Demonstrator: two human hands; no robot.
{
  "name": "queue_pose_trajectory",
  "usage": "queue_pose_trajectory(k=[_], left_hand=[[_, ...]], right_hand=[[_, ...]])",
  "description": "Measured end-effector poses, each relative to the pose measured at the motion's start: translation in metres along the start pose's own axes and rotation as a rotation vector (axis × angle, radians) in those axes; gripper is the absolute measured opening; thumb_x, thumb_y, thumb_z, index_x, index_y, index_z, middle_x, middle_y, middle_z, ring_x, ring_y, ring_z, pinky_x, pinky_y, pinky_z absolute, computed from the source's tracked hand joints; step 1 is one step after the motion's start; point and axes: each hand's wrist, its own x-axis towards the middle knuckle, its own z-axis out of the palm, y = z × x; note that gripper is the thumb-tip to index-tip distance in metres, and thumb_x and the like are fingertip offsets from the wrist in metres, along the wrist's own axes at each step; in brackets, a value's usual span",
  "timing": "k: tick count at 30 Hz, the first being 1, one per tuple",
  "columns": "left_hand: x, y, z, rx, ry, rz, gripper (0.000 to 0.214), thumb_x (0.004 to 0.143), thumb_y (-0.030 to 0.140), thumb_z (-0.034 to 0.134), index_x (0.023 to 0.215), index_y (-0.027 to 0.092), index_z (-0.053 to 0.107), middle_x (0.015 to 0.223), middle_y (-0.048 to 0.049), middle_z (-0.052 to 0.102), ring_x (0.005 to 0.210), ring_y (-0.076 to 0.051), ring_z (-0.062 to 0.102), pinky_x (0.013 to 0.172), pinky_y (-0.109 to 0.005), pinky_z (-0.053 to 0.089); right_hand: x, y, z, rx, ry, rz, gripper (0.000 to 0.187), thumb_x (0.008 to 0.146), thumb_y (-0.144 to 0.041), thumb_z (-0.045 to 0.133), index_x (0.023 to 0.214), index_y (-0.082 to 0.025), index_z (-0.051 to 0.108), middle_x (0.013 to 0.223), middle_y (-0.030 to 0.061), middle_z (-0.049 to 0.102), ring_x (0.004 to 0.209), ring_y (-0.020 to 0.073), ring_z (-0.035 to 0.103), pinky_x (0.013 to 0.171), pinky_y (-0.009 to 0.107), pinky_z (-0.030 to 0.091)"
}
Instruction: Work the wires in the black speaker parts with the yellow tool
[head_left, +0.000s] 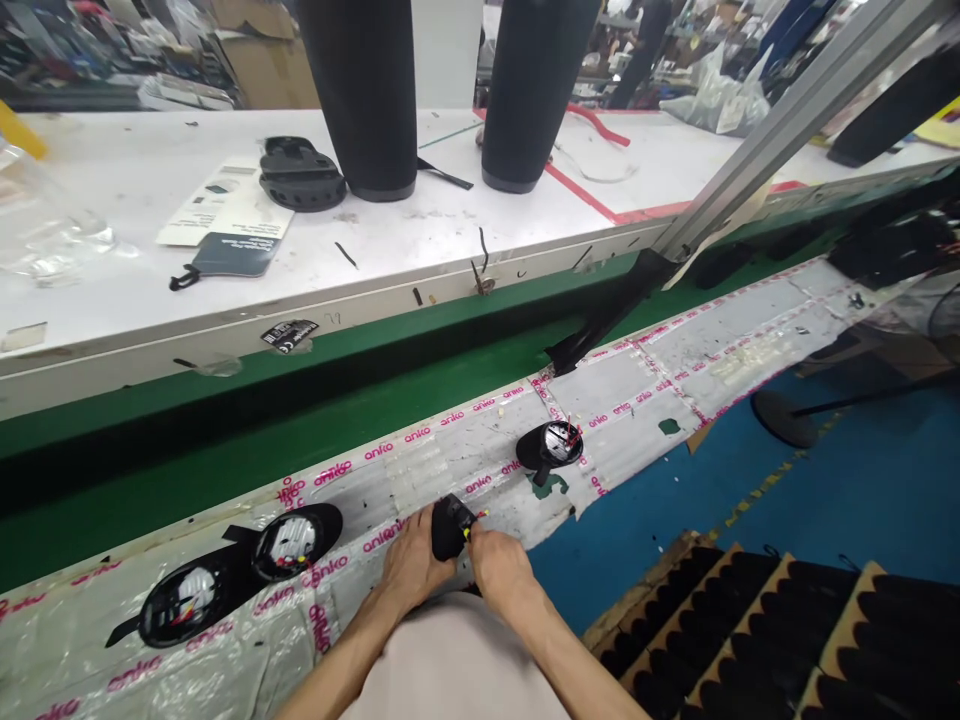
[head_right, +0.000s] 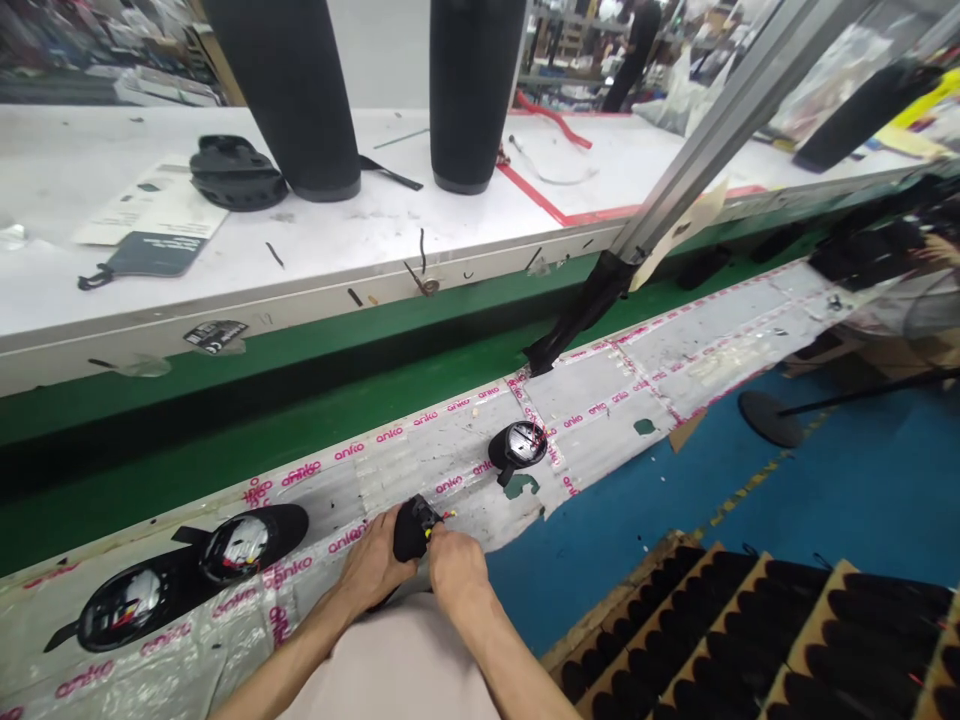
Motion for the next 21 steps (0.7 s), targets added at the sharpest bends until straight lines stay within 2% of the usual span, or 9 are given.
queue_pose_trajectory(k=[4,7,9,10,12,14,16,18,21], left_hand=[[0.005,-0.005,-0.005,-0.116,-0.02,-0.017,0.079,0.065,0.028,0.069,0.14,0.017,0.046,0.136,-0.014,0.061,0.124,-0.031,0.058,0.102,-0.039,0.045],[0.009,-0.007,-0.007,-0.236,0.01,-0.063,0.074,0.068,0.03,0.069,0.137,0.015,0.049,0.134,-0.0148,0.062,0.125,-0.032,0.057,0.104,-0.041,0.044],[0.008,-0.008,-0.006,-0.299,0.035,-0.083,0.071,0.069,0.03,0.068,0.136,0.015,0.05,0.134,-0.015,0.062,0.124,-0.032,0.058,0.104,-0.042,0.044],[0.006,-0.009,-0.004,-0.328,0.051,-0.085,0.073,0.068,0.029,0.069,0.136,0.015,0.049,0.135,-0.0153,0.061,0.125,-0.031,0.058,0.106,-0.042,0.044],[-0.003,-0.009,-0.001,-0.405,0.087,-0.066,0.084,0.062,0.023,0.072,0.14,0.013,0.045,0.141,-0.0164,0.056,0.129,-0.031,0.054,0.111,-0.042,0.04],[-0.015,-0.008,0.002,-0.457,0.123,-0.006,0.097,0.055,0.02,0.076,0.145,0.016,0.039,0.145,-0.0153,0.051,0.134,-0.032,0.049,0.116,-0.044,0.036],[-0.025,-0.005,0.004,-0.451,0.152,0.01,0.106,0.05,0.017,0.077,0.148,0.02,0.036,0.147,-0.014,0.048,0.134,-0.034,0.048,0.115,-0.047,0.038],[-0.032,-0.002,0.001,-0.423,0.185,0.042,0.109,0.049,0.016,0.077,0.149,0.023,0.035,0.146,-0.0128,0.049,0.13,-0.033,0.051,0.112,-0.047,0.043],[-0.038,-0.005,-0.01,-0.408,0.308,0.084,0.103,0.052,0.016,0.073,0.148,0.024,0.036,0.143,-0.0123,0.05,0.127,-0.032,0.054,0.11,-0.046,0.046]], right_hand=[[-0.015,0.0,0.012,0.024,0.096,-0.033,0.028,0.103,-0.02,0.04,0.118,-0.014,0.062,0.096,0.0131,0.076,0.087,0.026,0.075,0.073,0.033,0.055],[-0.029,0.006,0.024,0.196,0.335,-0.171,0.031,0.106,-0.032,0.035,0.118,-0.02,0.061,0.097,0.0084,0.075,0.087,0.023,0.074,0.076,0.032,0.054],[-0.033,0.012,0.029,0.374,0.471,-0.179,0.038,0.106,-0.041,0.03,0.112,-0.021,0.062,0.091,0.0079,0.075,0.081,0.0233,0.073,0.071,0.032,0.053],[-0.032,0.015,0.03,0.461,0.498,-0.147,0.043,0.105,-0.046,0.029,0.111,-0.021,0.063,0.089,0.0081,0.075,0.078,0.0235,0.073,0.069,0.031,0.054],[-0.029,0.019,0.031,0.621,0.515,-0.04,0.049,0.102,-0.055,0.031,0.116,-0.02,0.062,0.093,0.0096,0.076,0.08,0.0245,0.074,0.068,0.031,0.055],[-0.024,0.02,0.03,0.741,0.527,0.075,0.057,0.098,-0.061,0.039,0.131,-0.019,0.056,0.109,0.0118,0.075,0.095,0.0261,0.074,0.076,0.032,0.056],[-0.019,0.019,0.029,0.783,0.5,0.12,0.062,0.094,-0.064,0.041,0.135,-0.019,0.053,0.116,0.0126,0.074,0.103,0.0282,0.072,0.082,0.034,0.056],[-0.012,0.017,0.027,0.765,0.45,0.061,0.065,0.091,-0.066,0.044,0.135,-0.02,0.054,0.119,0.0124,0.073,0.105,0.0301,0.071,0.084,0.036,0.055],[0.002,0.01,0.023,0.695,0.349,-0.114,0.064,0.088,-0.063,0.049,0.138,-0.022,0.052,0.117,0.0099,0.074,0.103,0.0304,0.072,0.083,0.037,0.056]])
